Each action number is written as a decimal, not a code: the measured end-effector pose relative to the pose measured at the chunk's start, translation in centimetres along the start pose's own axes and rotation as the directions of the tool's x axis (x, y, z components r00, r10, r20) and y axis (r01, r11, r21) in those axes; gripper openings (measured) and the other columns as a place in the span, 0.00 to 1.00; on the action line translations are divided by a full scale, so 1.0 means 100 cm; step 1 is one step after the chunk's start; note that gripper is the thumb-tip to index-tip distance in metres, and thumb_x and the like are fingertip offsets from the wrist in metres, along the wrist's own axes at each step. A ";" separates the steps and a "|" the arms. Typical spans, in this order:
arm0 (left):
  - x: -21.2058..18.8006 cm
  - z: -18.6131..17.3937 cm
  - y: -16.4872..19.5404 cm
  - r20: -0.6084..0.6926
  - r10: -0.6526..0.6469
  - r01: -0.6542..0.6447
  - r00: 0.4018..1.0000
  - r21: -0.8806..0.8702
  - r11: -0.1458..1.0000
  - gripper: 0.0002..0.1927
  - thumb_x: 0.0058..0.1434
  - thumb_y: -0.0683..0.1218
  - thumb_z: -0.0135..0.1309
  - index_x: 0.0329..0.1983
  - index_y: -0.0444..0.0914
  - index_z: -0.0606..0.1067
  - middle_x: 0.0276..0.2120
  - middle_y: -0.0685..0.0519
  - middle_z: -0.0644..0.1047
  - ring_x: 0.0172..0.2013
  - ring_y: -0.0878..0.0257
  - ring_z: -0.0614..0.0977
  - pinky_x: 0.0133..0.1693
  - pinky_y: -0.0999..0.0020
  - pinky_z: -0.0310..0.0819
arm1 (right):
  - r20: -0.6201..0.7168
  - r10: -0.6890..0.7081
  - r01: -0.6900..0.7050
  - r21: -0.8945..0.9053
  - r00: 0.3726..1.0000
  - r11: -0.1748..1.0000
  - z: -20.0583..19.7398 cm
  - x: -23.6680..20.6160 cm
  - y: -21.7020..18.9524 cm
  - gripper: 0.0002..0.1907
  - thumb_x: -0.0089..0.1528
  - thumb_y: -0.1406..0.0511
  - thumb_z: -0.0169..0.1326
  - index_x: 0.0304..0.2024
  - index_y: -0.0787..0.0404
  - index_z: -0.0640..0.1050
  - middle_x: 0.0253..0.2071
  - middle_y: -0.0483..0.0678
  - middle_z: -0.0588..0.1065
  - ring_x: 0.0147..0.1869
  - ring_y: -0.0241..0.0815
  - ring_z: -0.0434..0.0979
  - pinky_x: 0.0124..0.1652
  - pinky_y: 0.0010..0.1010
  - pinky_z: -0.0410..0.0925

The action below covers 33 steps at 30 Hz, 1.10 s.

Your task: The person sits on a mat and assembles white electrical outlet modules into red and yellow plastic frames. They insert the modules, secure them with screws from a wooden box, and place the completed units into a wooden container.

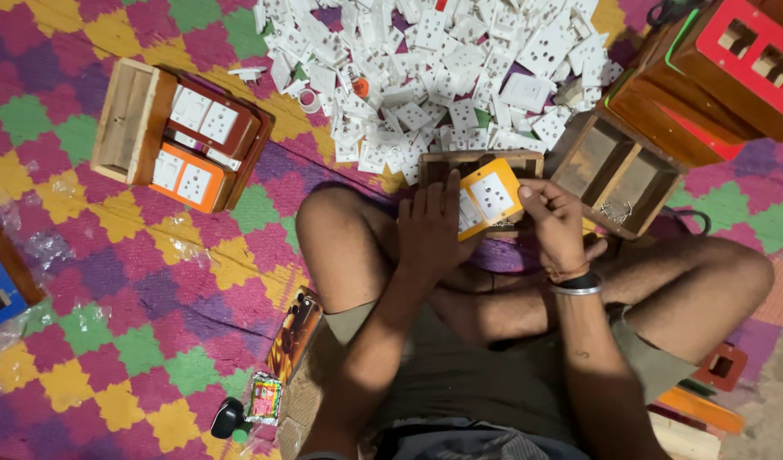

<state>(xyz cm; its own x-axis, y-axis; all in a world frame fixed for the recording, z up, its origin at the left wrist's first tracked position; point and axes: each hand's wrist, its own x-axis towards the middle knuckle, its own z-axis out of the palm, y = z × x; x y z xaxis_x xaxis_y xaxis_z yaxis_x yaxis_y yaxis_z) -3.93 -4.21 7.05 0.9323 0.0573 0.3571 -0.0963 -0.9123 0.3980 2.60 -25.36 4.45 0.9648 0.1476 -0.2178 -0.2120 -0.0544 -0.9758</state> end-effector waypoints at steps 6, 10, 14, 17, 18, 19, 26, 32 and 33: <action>0.001 0.008 -0.001 0.115 -0.056 0.057 0.992 -0.010 0.998 0.53 0.50 0.67 0.64 0.72 0.34 0.62 0.49 0.43 0.73 0.46 0.47 0.76 0.43 0.46 0.70 | 0.029 0.067 -0.067 -0.008 0.997 0.998 0.011 0.000 0.009 0.09 0.71 0.67 0.56 0.48 0.68 0.81 0.34 0.47 0.78 0.35 0.33 0.74 0.36 0.24 0.67; -0.002 0.007 -0.008 0.000 -0.112 0.112 0.994 0.069 0.991 0.53 0.48 0.66 0.63 0.73 0.39 0.62 0.49 0.45 0.73 0.47 0.48 0.77 0.45 0.48 0.71 | 0.146 -0.384 0.365 -0.715 0.912 0.596 0.009 0.003 0.003 0.05 0.65 0.71 0.57 0.44 0.64 0.81 0.42 0.53 0.82 0.44 0.51 0.82 0.44 0.38 0.73; 0.000 0.010 -0.007 0.019 -0.140 0.136 0.990 0.138 0.981 0.51 0.44 0.67 0.65 0.71 0.44 0.64 0.48 0.45 0.74 0.44 0.48 0.77 0.41 0.49 0.71 | 0.322 -0.137 0.350 -0.850 0.937 0.394 0.023 0.003 0.005 0.24 0.50 0.67 0.64 0.49 0.65 0.79 0.42 0.60 0.78 0.42 0.63 0.79 0.38 0.49 0.72; 0.000 0.012 -0.005 0.040 -0.139 0.131 0.990 0.155 0.979 0.52 0.44 0.68 0.65 0.69 0.42 0.66 0.49 0.43 0.74 0.41 0.49 0.77 0.38 0.48 0.69 | 0.304 -0.146 0.338 -0.865 0.941 0.372 0.031 0.007 0.009 0.20 0.51 0.68 0.62 0.48 0.62 0.80 0.45 0.57 0.79 0.44 0.62 0.80 0.40 0.49 0.73; -0.001 0.012 -0.005 0.042 -0.145 0.137 0.988 0.148 0.979 0.51 0.45 0.68 0.64 0.70 0.41 0.66 0.48 0.44 0.74 0.41 0.49 0.77 0.39 0.48 0.69 | 0.290 -0.148 0.325 -0.866 0.945 0.379 0.030 0.007 0.010 0.19 0.52 0.68 0.61 0.47 0.61 0.80 0.44 0.57 0.79 0.45 0.62 0.80 0.41 0.49 0.73; -0.002 0.012 -0.006 0.044 -0.150 0.143 0.988 0.139 0.980 0.51 0.46 0.67 0.64 0.70 0.41 0.66 0.48 0.45 0.74 0.42 0.49 0.77 0.40 0.49 0.69 | 0.275 -0.150 0.312 -0.868 0.950 0.386 0.029 0.007 0.011 0.18 0.52 0.69 0.60 0.46 0.60 0.81 0.43 0.57 0.80 0.45 0.62 0.80 0.42 0.49 0.73; -0.004 0.017 -0.008 0.058 -0.165 0.158 0.985 0.105 0.982 0.50 0.48 0.67 0.64 0.70 0.39 0.66 0.45 0.47 0.74 0.43 0.50 0.76 0.42 0.48 0.68 | 0.186 -0.281 0.324 -0.729 0.941 0.603 0.012 -0.001 0.014 0.08 0.60 0.70 0.58 0.41 0.62 0.83 0.40 0.58 0.81 0.43 0.58 0.81 0.44 0.43 0.74; -0.004 0.019 -0.006 0.024 -0.149 0.147 0.988 0.090 0.985 0.52 0.47 0.68 0.65 0.70 0.38 0.65 0.48 0.45 0.74 0.44 0.49 0.75 0.42 0.48 0.67 | 0.001 -0.209 0.167 -0.602 0.978 0.781 0.008 -0.003 0.011 0.08 0.61 0.68 0.63 0.44 0.62 0.85 0.38 0.53 0.83 0.38 0.43 0.83 0.40 0.33 0.73; -0.005 0.019 -0.006 0.030 -0.149 0.145 0.988 0.098 0.985 0.52 0.46 0.68 0.65 0.70 0.39 0.65 0.48 0.46 0.74 0.44 0.49 0.75 0.43 0.49 0.67 | 0.014 -0.239 0.197 -0.612 0.971 0.766 0.008 -0.003 0.010 0.08 0.62 0.68 0.63 0.45 0.62 0.85 0.39 0.53 0.83 0.40 0.41 0.83 0.41 0.31 0.73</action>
<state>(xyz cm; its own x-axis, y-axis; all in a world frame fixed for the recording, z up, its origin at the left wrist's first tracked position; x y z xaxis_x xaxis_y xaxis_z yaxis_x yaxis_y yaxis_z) -3.64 -4.48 5.04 0.9463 0.1801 0.2684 0.0745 -0.9296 0.3610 2.02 -24.70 3.55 0.9852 0.1701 0.0211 0.1232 -0.6166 -0.7776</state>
